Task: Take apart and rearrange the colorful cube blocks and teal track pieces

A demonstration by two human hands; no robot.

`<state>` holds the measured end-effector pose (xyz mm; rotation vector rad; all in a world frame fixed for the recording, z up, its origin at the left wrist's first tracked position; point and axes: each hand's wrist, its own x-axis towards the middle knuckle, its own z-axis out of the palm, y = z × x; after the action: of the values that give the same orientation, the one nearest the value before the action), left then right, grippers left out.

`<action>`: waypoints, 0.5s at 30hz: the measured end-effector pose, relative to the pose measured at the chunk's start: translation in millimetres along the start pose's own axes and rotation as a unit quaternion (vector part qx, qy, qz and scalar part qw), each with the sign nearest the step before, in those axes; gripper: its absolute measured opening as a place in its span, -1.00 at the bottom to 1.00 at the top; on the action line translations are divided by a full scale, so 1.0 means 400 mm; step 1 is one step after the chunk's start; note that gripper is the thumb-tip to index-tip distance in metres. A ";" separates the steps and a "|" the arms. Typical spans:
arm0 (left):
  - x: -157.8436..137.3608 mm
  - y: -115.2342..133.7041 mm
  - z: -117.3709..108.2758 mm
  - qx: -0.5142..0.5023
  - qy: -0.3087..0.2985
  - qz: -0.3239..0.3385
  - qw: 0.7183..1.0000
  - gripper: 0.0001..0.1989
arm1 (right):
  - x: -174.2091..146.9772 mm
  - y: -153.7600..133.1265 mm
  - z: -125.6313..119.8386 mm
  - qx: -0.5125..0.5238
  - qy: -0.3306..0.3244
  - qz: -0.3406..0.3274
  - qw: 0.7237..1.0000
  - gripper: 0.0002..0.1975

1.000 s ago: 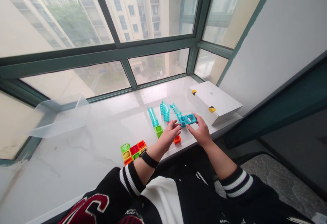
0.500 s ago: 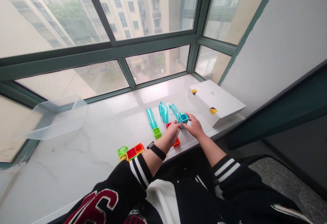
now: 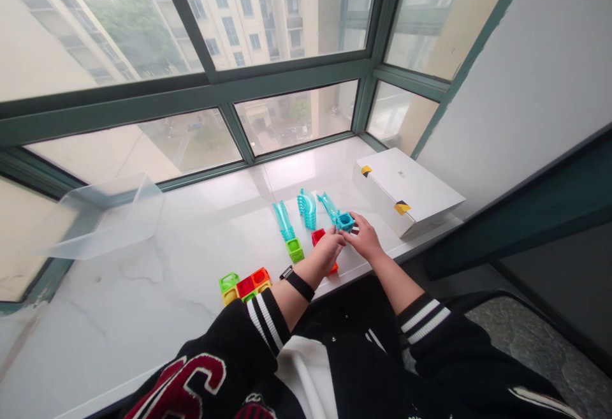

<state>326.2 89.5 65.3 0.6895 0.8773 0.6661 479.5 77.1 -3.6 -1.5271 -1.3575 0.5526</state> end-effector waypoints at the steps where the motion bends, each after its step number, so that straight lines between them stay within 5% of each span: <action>1: 0.000 -0.001 0.001 0.000 0.002 0.001 1.000 -0.24 | 0.000 -0.001 0.000 0.002 0.001 0.003 1.000 -0.35; 9: -0.004 -0.009 0.007 -0.025 -0.011 0.007 1.000 -0.18 | -0.002 -0.008 -0.004 -0.005 -0.004 0.000 1.000 -0.36; 15: -0.082 0.099 -0.063 -0.017 -0.042 -0.005 0.999 -0.24 | -0.004 0.009 -0.001 -0.014 -0.007 -0.007 1.000 -0.33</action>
<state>280.2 94.8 98.8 0.6781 0.7896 0.6382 481.1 75.9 -7.0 -1.5379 -1.3900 0.5387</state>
